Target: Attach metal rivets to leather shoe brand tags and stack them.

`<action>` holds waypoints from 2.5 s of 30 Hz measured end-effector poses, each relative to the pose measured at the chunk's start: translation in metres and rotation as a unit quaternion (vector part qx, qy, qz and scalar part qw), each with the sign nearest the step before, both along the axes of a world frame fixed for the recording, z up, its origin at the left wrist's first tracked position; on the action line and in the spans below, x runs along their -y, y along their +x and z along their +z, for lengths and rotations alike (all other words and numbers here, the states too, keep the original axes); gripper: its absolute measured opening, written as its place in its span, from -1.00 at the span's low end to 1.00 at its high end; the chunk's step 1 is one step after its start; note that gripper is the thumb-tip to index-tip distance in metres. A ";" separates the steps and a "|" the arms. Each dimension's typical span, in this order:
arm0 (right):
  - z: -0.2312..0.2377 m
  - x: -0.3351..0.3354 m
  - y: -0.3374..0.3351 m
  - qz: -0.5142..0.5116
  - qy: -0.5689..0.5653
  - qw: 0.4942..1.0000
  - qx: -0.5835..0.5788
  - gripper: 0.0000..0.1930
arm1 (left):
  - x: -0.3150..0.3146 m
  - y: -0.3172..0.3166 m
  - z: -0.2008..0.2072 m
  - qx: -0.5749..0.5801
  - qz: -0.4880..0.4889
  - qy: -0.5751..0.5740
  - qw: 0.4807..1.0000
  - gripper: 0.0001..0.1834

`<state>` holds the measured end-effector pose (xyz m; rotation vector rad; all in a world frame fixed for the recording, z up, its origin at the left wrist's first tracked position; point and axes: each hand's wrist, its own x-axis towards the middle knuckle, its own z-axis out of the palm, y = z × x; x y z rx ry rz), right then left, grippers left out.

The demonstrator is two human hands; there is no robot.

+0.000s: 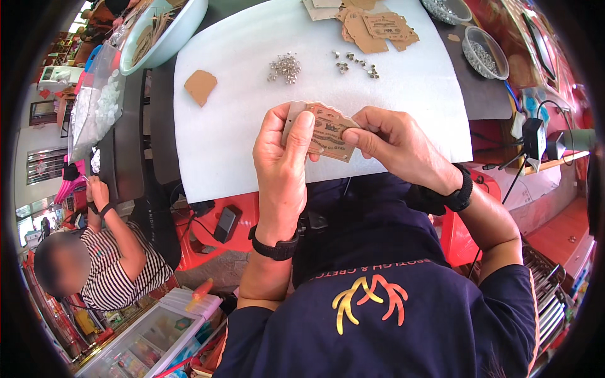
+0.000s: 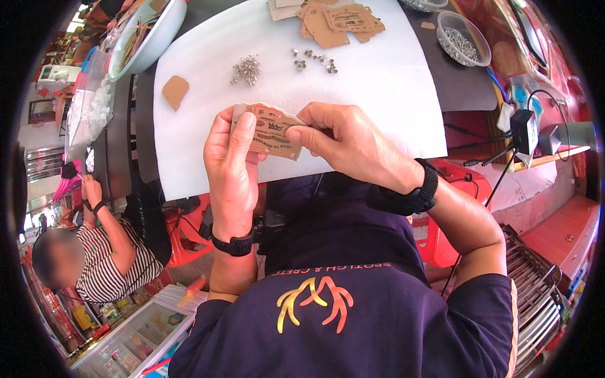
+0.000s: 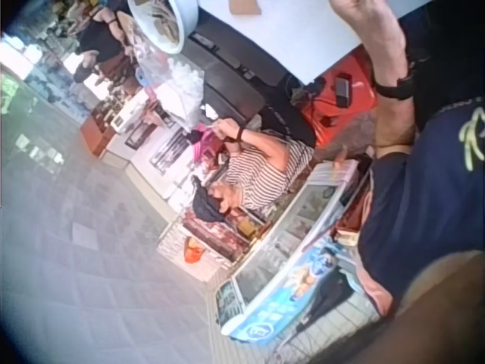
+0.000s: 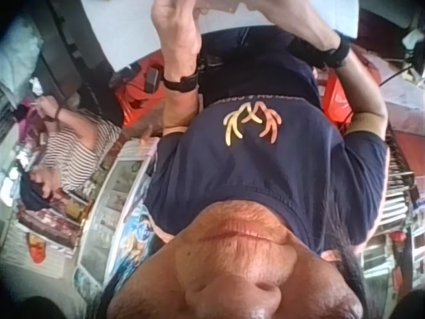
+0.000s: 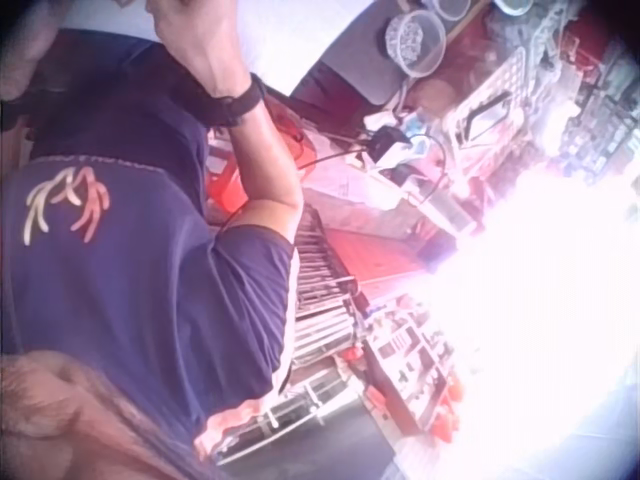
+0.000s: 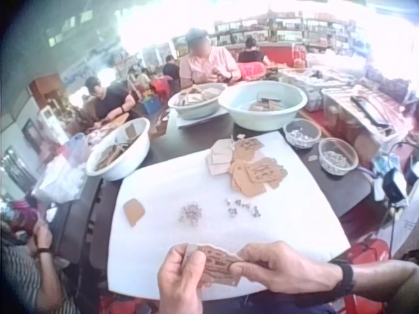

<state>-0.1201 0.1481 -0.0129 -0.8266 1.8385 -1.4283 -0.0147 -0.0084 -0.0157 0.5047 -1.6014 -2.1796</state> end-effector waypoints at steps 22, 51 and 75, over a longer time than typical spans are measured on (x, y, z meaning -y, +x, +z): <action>0.010 0.006 -0.011 0.045 0.054 0.995 -0.071 -0.63 | 0.009 0.008 -0.007 0.005 -0.028 0.087 0.996 -0.80; -0.001 0.060 -0.120 0.075 0.098 0.828 -0.547 -0.90 | 0.022 0.011 -0.025 0.001 -0.018 0.112 0.993 -0.81; 0.016 0.028 -0.083 0.182 0.163 0.853 -0.461 -0.92 | 0.019 0.011 -0.021 0.013 -0.013 0.057 0.998 -0.85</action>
